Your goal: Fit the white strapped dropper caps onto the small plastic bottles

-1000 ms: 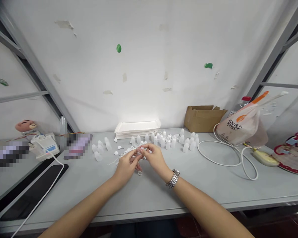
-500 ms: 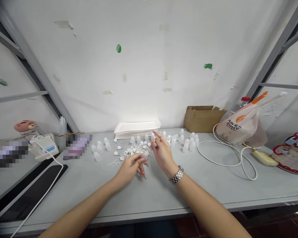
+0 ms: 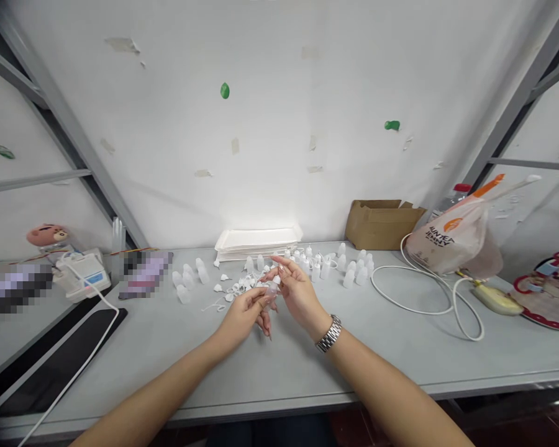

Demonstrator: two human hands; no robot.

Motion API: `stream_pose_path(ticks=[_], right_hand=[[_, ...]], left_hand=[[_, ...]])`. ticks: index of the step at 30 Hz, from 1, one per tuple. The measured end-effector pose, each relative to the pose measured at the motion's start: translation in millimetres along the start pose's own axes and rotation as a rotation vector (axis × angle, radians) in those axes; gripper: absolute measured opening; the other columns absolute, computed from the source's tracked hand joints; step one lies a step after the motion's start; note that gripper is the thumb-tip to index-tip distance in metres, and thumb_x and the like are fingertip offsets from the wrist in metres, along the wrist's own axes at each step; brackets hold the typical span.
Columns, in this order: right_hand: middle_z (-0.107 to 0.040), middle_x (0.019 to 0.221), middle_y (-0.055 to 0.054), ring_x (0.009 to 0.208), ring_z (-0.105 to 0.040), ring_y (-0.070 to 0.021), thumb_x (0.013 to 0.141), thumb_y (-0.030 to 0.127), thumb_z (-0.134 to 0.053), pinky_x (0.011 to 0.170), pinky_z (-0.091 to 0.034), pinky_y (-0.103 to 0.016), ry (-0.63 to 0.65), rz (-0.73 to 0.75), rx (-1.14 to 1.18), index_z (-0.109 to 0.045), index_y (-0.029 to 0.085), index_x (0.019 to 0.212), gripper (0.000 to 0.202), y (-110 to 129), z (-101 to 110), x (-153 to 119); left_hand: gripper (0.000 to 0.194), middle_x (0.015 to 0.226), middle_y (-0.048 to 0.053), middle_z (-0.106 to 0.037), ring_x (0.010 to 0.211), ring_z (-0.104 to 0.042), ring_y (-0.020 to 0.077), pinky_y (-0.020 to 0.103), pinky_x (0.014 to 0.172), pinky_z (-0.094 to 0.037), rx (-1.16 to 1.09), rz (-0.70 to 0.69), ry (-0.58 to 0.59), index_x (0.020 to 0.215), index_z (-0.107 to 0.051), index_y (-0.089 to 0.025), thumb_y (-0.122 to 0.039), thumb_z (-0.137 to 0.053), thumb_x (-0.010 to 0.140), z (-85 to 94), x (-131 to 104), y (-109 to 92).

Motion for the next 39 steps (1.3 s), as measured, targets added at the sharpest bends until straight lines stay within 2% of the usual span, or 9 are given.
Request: stream_pose_path(ticks=[10,16,20,25,30,32,35,37,39], right_hand=[[-0.061,0.081,-0.003,0.058,-0.055,-0.0135,0.077,0.044,-0.054,0.043,-0.042,-0.024,0.108,0.023,-0.113,-0.056,0.024,0.102,0.032,2.2,-5.3,1.5],[-0.065,0.083,-0.004,0.074,-0.058,-0.0145,0.075,0.037,-0.061,0.065,-0.044,-0.029,0.131,0.049,-0.255,-0.063,0.019,0.077,0.019,12.4,4.7,7.8],[-0.066,0.081,-0.003,0.076,-0.059,-0.015,0.074,0.033,-0.062,0.072,-0.044,-0.031,0.132,0.053,-0.3,-0.065,0.02,0.075,0.014,17.7,8.6,7.5],[-0.067,0.081,-0.004,0.077,-0.06,-0.0168,0.076,0.033,-0.059,0.073,-0.046,-0.034,0.213,0.064,-0.423,-0.066,0.02,0.077,0.015,22.8,3.3,4.0],[-0.061,0.082,-0.004,0.078,-0.056,-0.0157,0.078,0.037,-0.056,0.072,-0.044,-0.031,0.149,0.175,-0.649,-0.065,0.02,0.08,0.019,23.8,8.7,9.0],[-0.057,0.08,-0.003,0.073,-0.053,-0.0148,0.08,0.039,-0.054,0.069,-0.044,-0.031,0.122,0.218,-0.757,-0.065,0.021,0.08,0.021,23.9,10.5,10.7],[-0.057,0.077,-0.003,0.068,-0.052,-0.0138,0.08,0.039,-0.053,0.065,-0.043,-0.03,0.17,0.176,-0.773,-0.063,0.02,0.082,0.021,21.3,8.8,10.9],[-0.059,0.076,-0.002,0.067,-0.054,-0.014,0.078,0.038,-0.055,0.066,-0.044,-0.03,0.231,0.115,-0.72,-0.062,0.02,0.086,0.02,20.0,6.2,9.3],[-0.059,0.074,-0.002,0.067,-0.055,-0.0142,0.078,0.037,-0.056,0.066,-0.045,-0.03,0.263,0.079,-0.701,-0.06,0.02,0.086,0.02,19.8,5.0,7.5]], left_hand=[[0.037,0.068,-0.001,-0.052,0.038,-0.051,0.0068,0.022,0.035,-0.045,-0.072,-0.004,0.048,0.081,-0.055,-0.012,-0.048,-0.055,0.072,0.7,2.8,-0.4],[0.043,0.068,-0.001,-0.051,0.039,-0.047,0.0046,0.018,0.033,-0.038,-0.149,0.025,0.104,0.093,-0.059,-0.011,-0.049,-0.051,0.076,1.0,0.0,-6.8],[0.042,0.068,0.0,-0.05,0.039,-0.046,0.0041,0.017,0.032,-0.035,-0.144,0.044,0.145,0.095,-0.061,-0.011,-0.047,-0.053,0.076,0.0,-4.1,-10.1],[0.041,0.066,0.0,-0.051,0.038,-0.045,0.0039,0.017,0.033,-0.034,-0.1,0.054,0.207,0.096,-0.061,-0.011,-0.046,-0.052,0.078,-1.9,-5.2,-11.3],[0.03,0.063,-0.001,-0.054,0.038,-0.045,0.0046,0.018,0.033,-0.036,0.054,0.006,0.028,0.081,-0.062,-0.01,-0.039,-0.056,0.074,14.1,3.0,-10.8],[0.029,0.064,-0.001,-0.056,0.039,-0.045,0.005,0.018,0.035,-0.038,0.112,0.003,-0.065,0.092,-0.06,-0.011,-0.032,-0.058,0.073,21.4,4.4,-9.8],[0.049,0.07,-0.001,-0.058,0.041,-0.047,0.006,0.02,0.038,-0.041,0.134,0.001,-0.153,0.119,-0.046,-0.015,-0.026,-0.057,0.073,28.1,4.1,-8.8],[0.049,0.07,-0.001,-0.058,0.043,-0.048,0.0069,0.021,0.039,-0.042,0.141,-0.004,-0.164,0.12,-0.045,-0.016,-0.025,-0.056,0.074,29.1,3.8,-8.0],[0.036,0.064,-0.002,-0.056,0.044,-0.048,0.008,0.022,0.042,-0.043,0.193,-0.013,-0.151,0.108,-0.055,-0.014,-0.028,-0.055,0.075,28.9,4.0,-6.9]])
Point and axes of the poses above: each hand's wrist, its own x-axis towards the middle knuckle, its own z-axis out of the back of the hand, y = z × x, the point moved 8 cm from there along x, towards the middle knuckle
